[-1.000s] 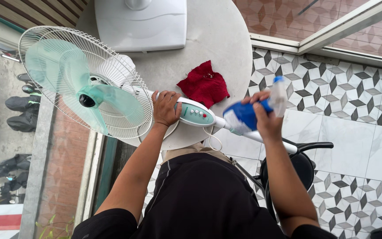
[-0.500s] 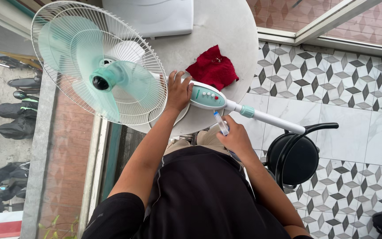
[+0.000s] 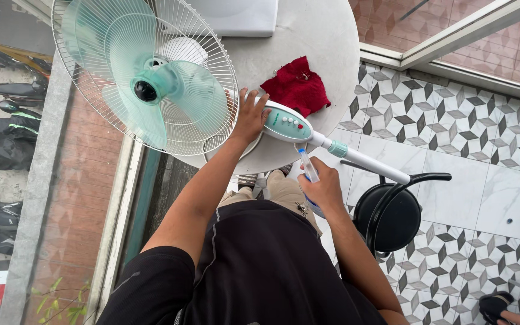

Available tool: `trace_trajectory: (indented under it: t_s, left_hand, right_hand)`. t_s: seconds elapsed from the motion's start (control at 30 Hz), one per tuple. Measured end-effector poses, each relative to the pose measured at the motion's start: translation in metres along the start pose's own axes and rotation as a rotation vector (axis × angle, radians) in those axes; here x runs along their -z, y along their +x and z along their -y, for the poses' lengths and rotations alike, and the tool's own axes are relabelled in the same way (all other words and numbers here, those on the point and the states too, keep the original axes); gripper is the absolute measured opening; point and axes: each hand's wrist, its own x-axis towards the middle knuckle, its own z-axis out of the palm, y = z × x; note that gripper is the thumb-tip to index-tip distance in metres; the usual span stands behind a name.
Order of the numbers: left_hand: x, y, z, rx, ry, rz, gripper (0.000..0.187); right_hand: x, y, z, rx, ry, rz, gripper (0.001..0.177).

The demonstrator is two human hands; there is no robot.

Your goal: The person wipes the control panel and neck of a standing fan using a red cloth. They spray the cloth with a blue cleaning solution and continue wiping the fan's surfaces. The person also briefly moves a nearby chair.

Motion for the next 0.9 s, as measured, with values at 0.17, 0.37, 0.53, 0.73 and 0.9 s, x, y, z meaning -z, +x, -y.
trace_trajectory:
  t_s: [0.17, 0.37, 0.53, 0.73, 0.9]
  left_hand:
    - [0.005, 0.0, 0.002, -0.008, 0.008, 0.014, 0.037]
    - [0.012, -0.005, 0.001, 0.017, 0.014, 0.068, 0.038]
    - [0.007, -0.005, 0.005, 0.019, 0.041, 0.099, 0.045]
    - [0.002, -0.018, 0.016, 0.017, -0.018, 0.097, 0.049]
    - [0.002, -0.019, 0.015, 0.017, -0.029, 0.104, 0.051]
  right_hand:
    - [0.006, -0.007, -0.014, 0.032, -0.025, -0.057, 0.021]
    - [0.012, -0.014, -0.019, -0.087, 0.014, -0.056, 0.037]
    - [0.016, -0.012, -0.004, 0.053, 0.143, 0.03, 0.012]
    - [0.004, -0.012, 0.008, 0.056, 0.226, 0.009, 0.024]
    - [0.002, -0.008, 0.001, 0.109, 0.062, 0.051, 0.012]
